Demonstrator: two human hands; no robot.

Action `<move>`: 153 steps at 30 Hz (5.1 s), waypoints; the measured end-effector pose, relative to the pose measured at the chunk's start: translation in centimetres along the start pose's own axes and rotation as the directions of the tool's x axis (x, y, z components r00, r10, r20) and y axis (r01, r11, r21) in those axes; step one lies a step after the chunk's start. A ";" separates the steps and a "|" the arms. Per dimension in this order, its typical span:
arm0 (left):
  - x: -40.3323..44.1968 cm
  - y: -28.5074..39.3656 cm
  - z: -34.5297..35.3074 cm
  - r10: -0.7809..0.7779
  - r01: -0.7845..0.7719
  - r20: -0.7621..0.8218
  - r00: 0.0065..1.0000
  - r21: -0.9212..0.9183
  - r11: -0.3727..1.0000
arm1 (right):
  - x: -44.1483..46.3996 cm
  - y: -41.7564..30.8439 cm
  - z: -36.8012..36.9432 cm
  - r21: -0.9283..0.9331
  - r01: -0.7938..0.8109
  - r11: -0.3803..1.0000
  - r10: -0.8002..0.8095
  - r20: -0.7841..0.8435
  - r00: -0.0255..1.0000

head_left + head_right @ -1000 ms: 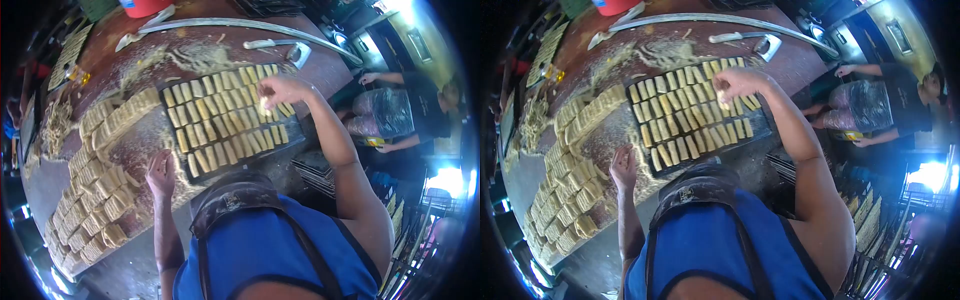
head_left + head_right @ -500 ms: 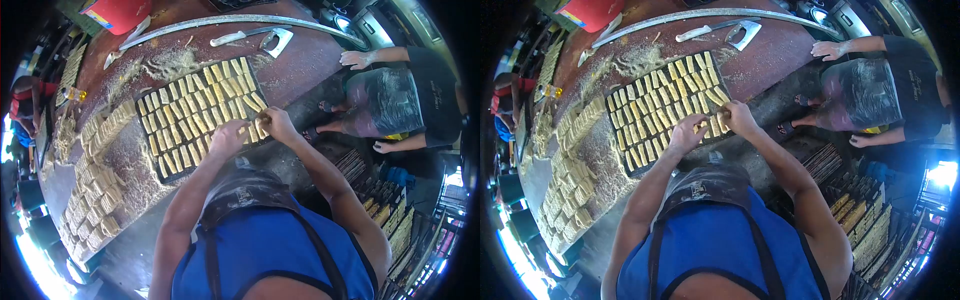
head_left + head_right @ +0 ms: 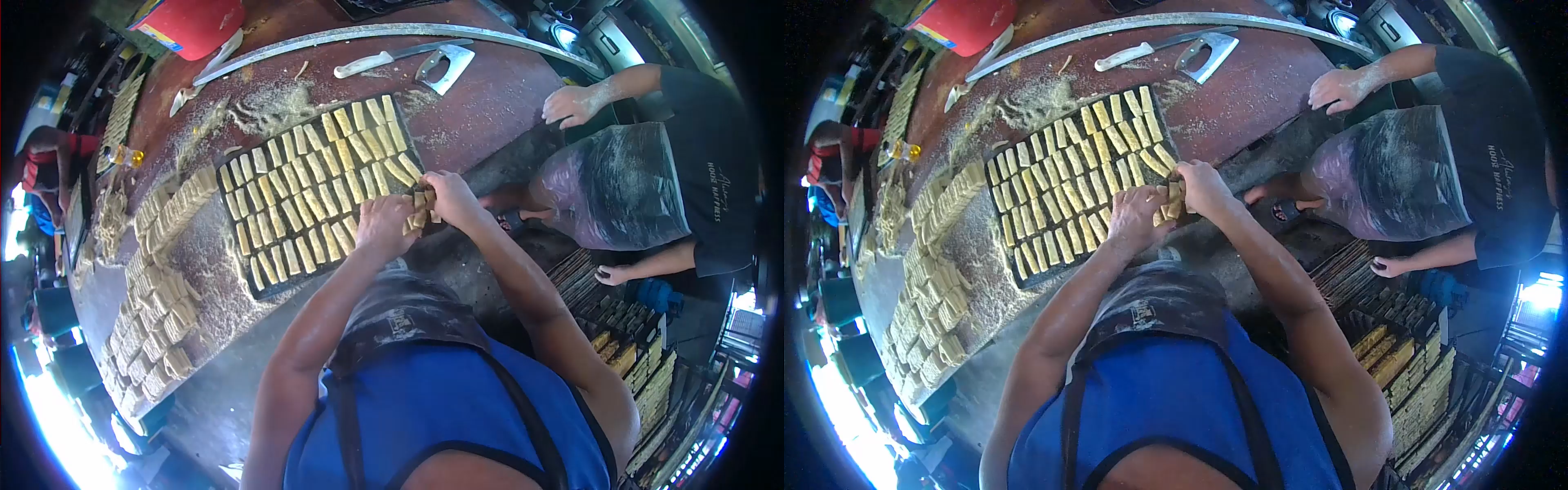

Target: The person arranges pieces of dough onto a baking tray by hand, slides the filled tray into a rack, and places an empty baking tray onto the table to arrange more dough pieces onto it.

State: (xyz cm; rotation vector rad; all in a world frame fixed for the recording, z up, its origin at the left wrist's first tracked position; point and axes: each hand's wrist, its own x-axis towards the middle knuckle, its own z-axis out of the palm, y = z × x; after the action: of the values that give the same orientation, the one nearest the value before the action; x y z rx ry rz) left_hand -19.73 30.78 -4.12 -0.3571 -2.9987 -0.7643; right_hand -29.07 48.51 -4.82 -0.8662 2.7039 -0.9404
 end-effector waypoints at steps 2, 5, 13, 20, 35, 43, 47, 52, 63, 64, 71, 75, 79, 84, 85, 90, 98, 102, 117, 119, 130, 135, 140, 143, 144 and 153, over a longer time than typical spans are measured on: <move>0.3 0.1 0.0 -0.002 0.002 0.010 1.000 -0.004 1.000 | -0.4 0.2 0.2 -0.009 -0.028 1.000 0.028 0.005 1.000; 0.1 -0.2 -0.2 -0.050 0.050 0.036 0.998 0.002 0.999 | -1.0 0.6 1.5 -0.024 0.015 1.000 -0.018 -0.124 0.992; -8.0 -10.5 -5.9 -0.210 0.209 -0.364 0.907 -0.044 0.977 | -2.2 -0.1 0.7 0.096 -0.068 0.993 0.087 -0.212 0.974; -20.6 -17.2 -11.6 -0.467 0.406 -0.562 0.683 -0.239 0.882 | -2.3 -0.2 2.7 0.158 -0.366 0.917 0.396 -0.268 0.878; -33.5 -26.5 -18.8 -0.580 0.480 -0.586 0.565 -0.338 0.810 | -1.5 -2.5 3.7 -0.022 -0.436 0.899 0.360 -0.530 0.768; -33.1 -27.1 -20.0 -0.661 0.521 -0.578 0.479 -0.419 0.744 | 3.0 -9.2 2.7 0.038 -0.350 0.936 0.330 -0.438 0.836; -32.1 -25.7 -20.2 -0.692 0.566 -0.580 0.430 -0.423 0.707 | 6.8 -9.1 1.8 0.097 -0.218 0.971 0.239 -0.422 0.874; -30.8 -24.2 -18.5 -0.733 0.594 -0.546 0.406 -0.452 0.665 | 10.2 -6.9 0.7 0.066 -0.210 0.976 0.218 -0.425 0.879; -23.8 -23.1 -14.9 -0.515 0.492 -0.498 0.697 -0.191 0.850 | 15.3 -9.1 1.8 0.134 -0.124 0.983 0.142 -0.140 0.980; -22.7 -21.8 -15.0 -0.412 0.473 -0.439 0.798 0.034 0.880 | 15.6 -8.9 2.1 0.119 -0.121 0.986 0.136 -0.128 0.982; -24.3 -26.6 -17.2 -0.492 0.713 -0.643 0.587 0.122 0.691 | 15.2 -5.2 -0.2 0.156 -0.085 0.984 0.112 -0.176 0.978; -22.9 -25.5 -16.4 -0.699 0.665 -0.313 0.643 -0.226 0.712 | 13.7 -3.7 -2.0 0.187 -0.166 0.968 0.211 -0.256 0.943; -19.9 -20.5 -15.8 -0.499 0.544 -0.233 0.835 0.207 0.813 | 12.7 -1.0 -2.1 0.147 -0.262 0.954 0.290 -0.228 0.929; -20.2 -24.2 -15.3 -0.403 0.519 -0.366 0.839 0.317 0.794 | 12.0 -0.9 -1.9 0.173 -0.270 0.947 0.305 -0.225 0.925; -20.5 -24.4 -15.7 -0.399 0.515 -0.363 0.842 0.320 0.795 | 11.7 -0.8 -2.1 0.175 -0.273 0.946 0.309 -0.227 0.923; -19.0 -21.8 -17.4 -0.774 0.757 -0.277 0.569 -0.191 0.625 | 10.1 -0.3 -4.7 -0.086 -0.440 0.894 0.440 -0.020 0.898; -17.5 -22.8 -14.4 -0.839 0.749 -0.126 0.530 -0.394 0.532 | 2.8 2.2 -0.7 -0.101 -0.598 0.795 0.605 0.206 0.769; -16.3 -23.5 -14.2 -0.862 0.769 -0.096 0.498 -0.410 0.490 | 0.7 3.1 1.2 -0.154 -0.395 0.906 0.387 -0.082 0.919; -15.1 -28.2 -16.0 -0.775 0.605 0.130 0.618 -0.708 0.364 | -3.8 -4.3 3.1 0.438 -0.604 0.665 0.735 -0.240 0.634; -14.6 -28.6 -16.8 -0.786 0.635 0.099 0.610 -0.655 0.411 | -5.9 -5.9 3.8 0.482 -0.609 0.630 0.771 -0.301 0.561; -7.7 -25.5 -21.5 -0.022 0.106 0.153 0.988 -0.569 0.815 | -22.0 -22.9 8.1 0.747 -0.579 0.327 0.931 -0.361 0.059; 0.3 -33.1 -15.0 0.362 -0.321 0.065 0.930 -0.332 0.887 | -21.4 -29.3 13.4 0.724 -0.614 0.315 0.874 -0.473 -0.110; 4.3 -28.5 -9.5 0.493 -0.311 0.013 0.870 -0.761 0.569 | -23.9 -33.9 18.1 0.870 0.304 0.387 0.915 -0.322 -0.244; -1.1 -14.8 -11.4 0.539 -0.149 0.117 0.834 -0.893 0.425 | -33.6 -38.1 14.0 0.656 0.578 0.485 0.851 -0.505 -0.143; -1.4 -12.5 -10.9 0.521 -0.017 0.198 0.830 -0.926 0.378 | -34.8 -39.0 13.1 0.624 0.578 0.526 0.833 -0.515 -0.202; -3.4 -2.5 -2.2 0.570 0.030 0.204 0.796 -0.953 0.301 | -42.2 -34.5 14.9 0.436 0.629 0.643 0.755 -0.496 -0.428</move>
State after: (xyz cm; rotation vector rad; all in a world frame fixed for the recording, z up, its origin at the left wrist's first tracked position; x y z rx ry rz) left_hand -17.10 26.89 -3.69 -1.2625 -2.2067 -2.6628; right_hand 26.74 42.72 2.47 1.5092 1.4485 -3.8571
